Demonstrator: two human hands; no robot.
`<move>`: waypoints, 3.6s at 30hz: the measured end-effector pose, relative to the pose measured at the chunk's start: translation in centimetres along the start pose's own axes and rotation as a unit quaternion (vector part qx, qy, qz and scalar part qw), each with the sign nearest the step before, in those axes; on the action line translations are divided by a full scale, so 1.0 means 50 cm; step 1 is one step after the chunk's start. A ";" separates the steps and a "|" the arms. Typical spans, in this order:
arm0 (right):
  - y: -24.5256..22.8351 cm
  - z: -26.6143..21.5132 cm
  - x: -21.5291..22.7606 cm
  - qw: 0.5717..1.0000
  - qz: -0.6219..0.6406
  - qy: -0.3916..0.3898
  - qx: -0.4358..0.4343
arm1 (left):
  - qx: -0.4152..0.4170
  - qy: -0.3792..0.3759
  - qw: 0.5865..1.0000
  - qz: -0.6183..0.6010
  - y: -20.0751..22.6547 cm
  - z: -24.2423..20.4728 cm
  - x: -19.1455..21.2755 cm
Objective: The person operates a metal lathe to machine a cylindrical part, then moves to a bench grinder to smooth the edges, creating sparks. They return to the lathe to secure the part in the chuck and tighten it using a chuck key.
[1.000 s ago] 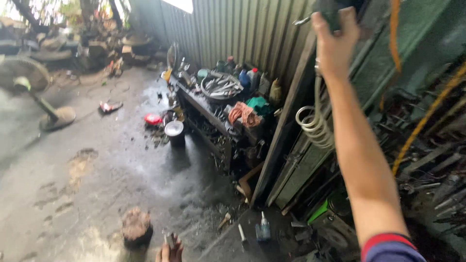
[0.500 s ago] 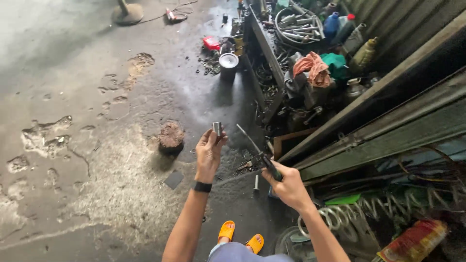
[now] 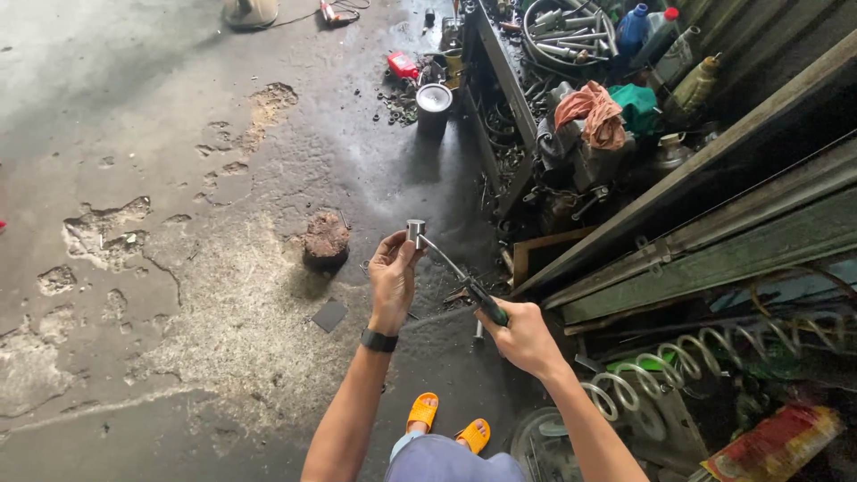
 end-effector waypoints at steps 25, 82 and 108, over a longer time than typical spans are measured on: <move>0.049 -0.005 -0.003 0.997 -0.052 0.019 0.050 | -0.015 0.004 0.999 0.043 -0.007 -0.025 0.024; 0.048 -0.040 -0.015 0.997 -0.070 0.018 0.016 | -0.245 -0.005 0.862 0.444 0.120 -0.111 -0.084; -0.123 -0.075 0.166 0.977 0.143 0.106 0.117 | -0.525 -0.274 0.704 0.391 0.427 -0.206 -0.552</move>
Point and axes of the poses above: each hand's wrist, its own z-axis towards the middle knuckle, its own x-axis out of the back of the hand, y = z × x, the point moved 9 cm from there along z, towards the middle knuckle, and after that the axes turned 6 degrees about y, right-handed, at the moved point
